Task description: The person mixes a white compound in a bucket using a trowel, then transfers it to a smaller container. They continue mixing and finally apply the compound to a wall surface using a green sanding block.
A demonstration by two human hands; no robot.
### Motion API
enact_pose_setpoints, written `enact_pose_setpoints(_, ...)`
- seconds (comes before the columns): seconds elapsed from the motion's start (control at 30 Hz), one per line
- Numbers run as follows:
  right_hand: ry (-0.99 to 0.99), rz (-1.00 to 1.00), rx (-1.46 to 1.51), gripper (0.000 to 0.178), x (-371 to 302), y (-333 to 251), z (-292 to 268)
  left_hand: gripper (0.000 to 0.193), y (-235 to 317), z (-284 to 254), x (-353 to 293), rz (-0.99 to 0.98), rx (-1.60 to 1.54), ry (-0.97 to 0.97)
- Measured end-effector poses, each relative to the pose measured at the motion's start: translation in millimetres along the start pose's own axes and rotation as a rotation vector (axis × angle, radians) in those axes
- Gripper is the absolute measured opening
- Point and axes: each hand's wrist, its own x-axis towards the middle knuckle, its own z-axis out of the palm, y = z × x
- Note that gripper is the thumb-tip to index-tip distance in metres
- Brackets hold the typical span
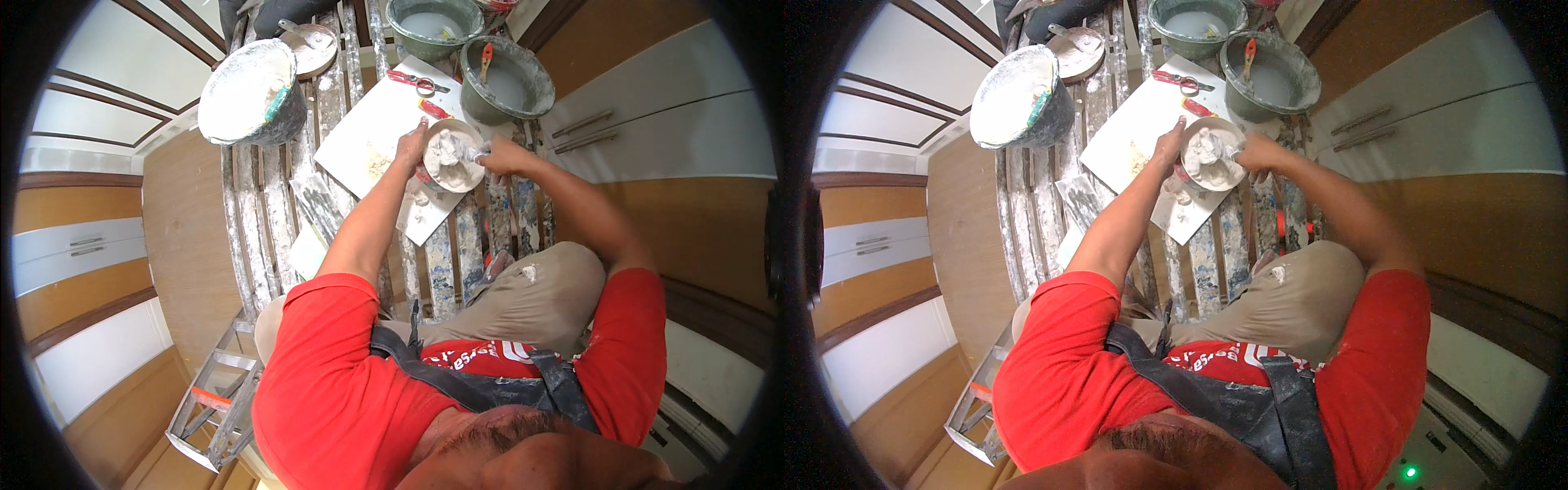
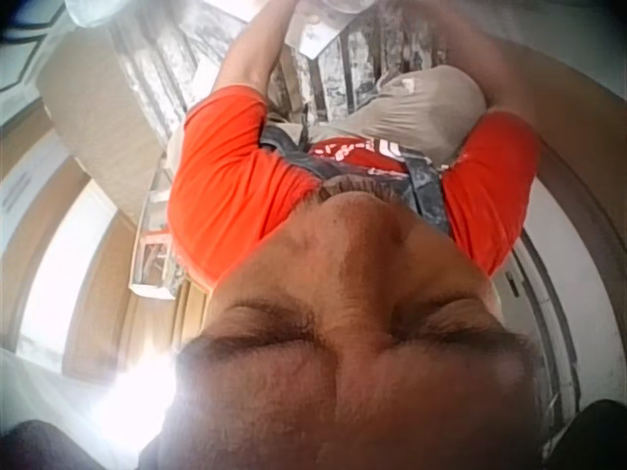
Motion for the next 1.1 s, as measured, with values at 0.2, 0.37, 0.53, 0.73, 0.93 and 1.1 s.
enact_pose_setpoints(0.2,0.255,-0.198,-0.623,0.024,18.7,-29.5,-8.0,0.057,-0.9,-0.8,-3.7,0.031,0.096,-0.011)
enact_pose_setpoints(0.37,0.241,-0.437,-0.827,0.022,30.1,-62.0,-4.8,0.044,-1.0,-2.6,-2.5,0.004,0.105,-0.056)
enact_pose_setpoints(0.53,0.125,-0.657,-1.027,0.019,13.6,-98.4,7.2,0.043,-3.6,-13.1,5.8,0.06,0.107,-0.085)
enact_pose_setpoints(0.73,0.149,-0.858,-1.116,0.011,14.2,-68.8,39.8,0.05,-12.2,-11.9,17.8,0.042,0.001,-0.094)
enact_pose_setpoints(0.93,0.213,-0.837,-1.137,0.012,2.3,-42.2,22.8,0.055,-9.2,-9.6,20.5,0.031,0.145,-0.055)
enact_pose_setpoints(1.1,0.37,-0.747,-1.117,0.012,7.9,-42.1,-18.1,0.064,-9.0,-11.0,23.2,-0.001,0.204,-0.018)
